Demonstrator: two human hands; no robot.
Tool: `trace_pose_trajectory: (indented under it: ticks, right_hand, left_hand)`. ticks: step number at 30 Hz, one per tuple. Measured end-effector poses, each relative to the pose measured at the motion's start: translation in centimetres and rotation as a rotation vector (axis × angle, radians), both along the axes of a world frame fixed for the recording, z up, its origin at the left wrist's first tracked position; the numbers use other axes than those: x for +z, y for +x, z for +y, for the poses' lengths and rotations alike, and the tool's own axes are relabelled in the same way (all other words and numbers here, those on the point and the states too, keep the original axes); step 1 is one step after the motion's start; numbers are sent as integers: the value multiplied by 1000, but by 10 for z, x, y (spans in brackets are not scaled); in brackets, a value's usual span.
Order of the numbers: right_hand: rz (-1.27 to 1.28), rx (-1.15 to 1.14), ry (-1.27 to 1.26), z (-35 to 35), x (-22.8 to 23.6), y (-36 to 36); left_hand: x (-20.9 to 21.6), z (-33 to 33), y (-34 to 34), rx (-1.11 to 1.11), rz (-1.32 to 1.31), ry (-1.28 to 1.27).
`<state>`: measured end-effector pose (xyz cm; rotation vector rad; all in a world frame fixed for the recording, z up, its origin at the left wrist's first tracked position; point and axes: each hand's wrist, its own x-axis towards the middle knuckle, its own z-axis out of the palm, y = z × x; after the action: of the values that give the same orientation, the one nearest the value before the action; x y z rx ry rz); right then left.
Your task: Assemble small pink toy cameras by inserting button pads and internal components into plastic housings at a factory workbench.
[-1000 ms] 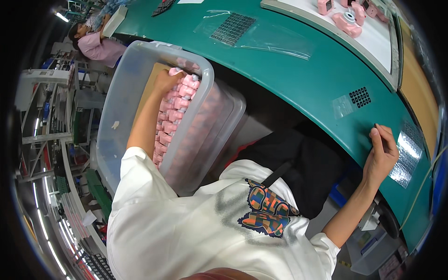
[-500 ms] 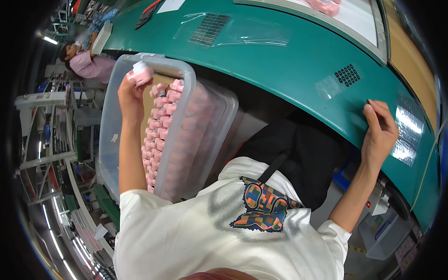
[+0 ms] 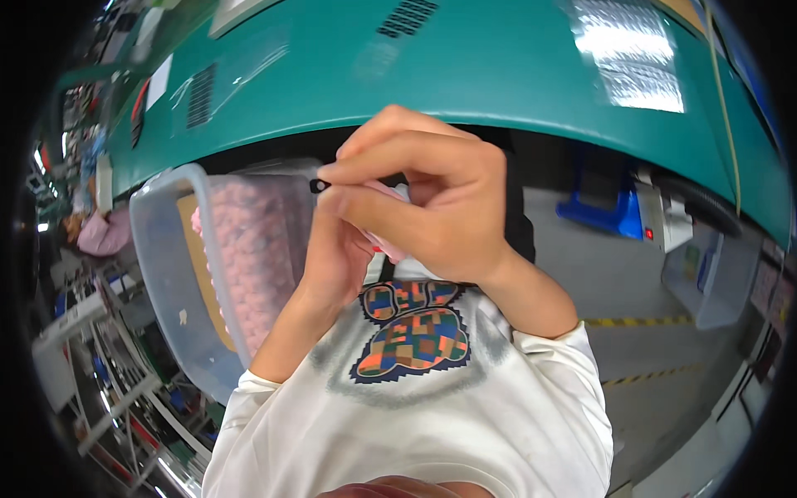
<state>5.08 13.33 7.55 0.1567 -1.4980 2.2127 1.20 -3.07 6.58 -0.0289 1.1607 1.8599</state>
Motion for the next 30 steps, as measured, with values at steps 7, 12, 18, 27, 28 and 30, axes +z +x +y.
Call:
trace_pose_trajectory:
  ticks: [7,12,18,27,28,30]
  right_hand:
    - [12,-288,-184,10,-28,27]
    - [180,-486,-300,1,-36,28]
    - [298,-536,-484,-9,-32,28]
    - [63,-351,385,50,10,56]
    - [40,-292,527,56,17,57]
    - [17,-274,534,59,24,57]
  left_hand:
    - [9,40,28,-73,443,-206]
    - [1,41,31,-60,585,-183]
    - [9,63,52,228,521,-3]
    - [42,31,27,-106,170,113]
    - [44,29,28,-137,134,139]
    - [44,28,29,-136,125,130]
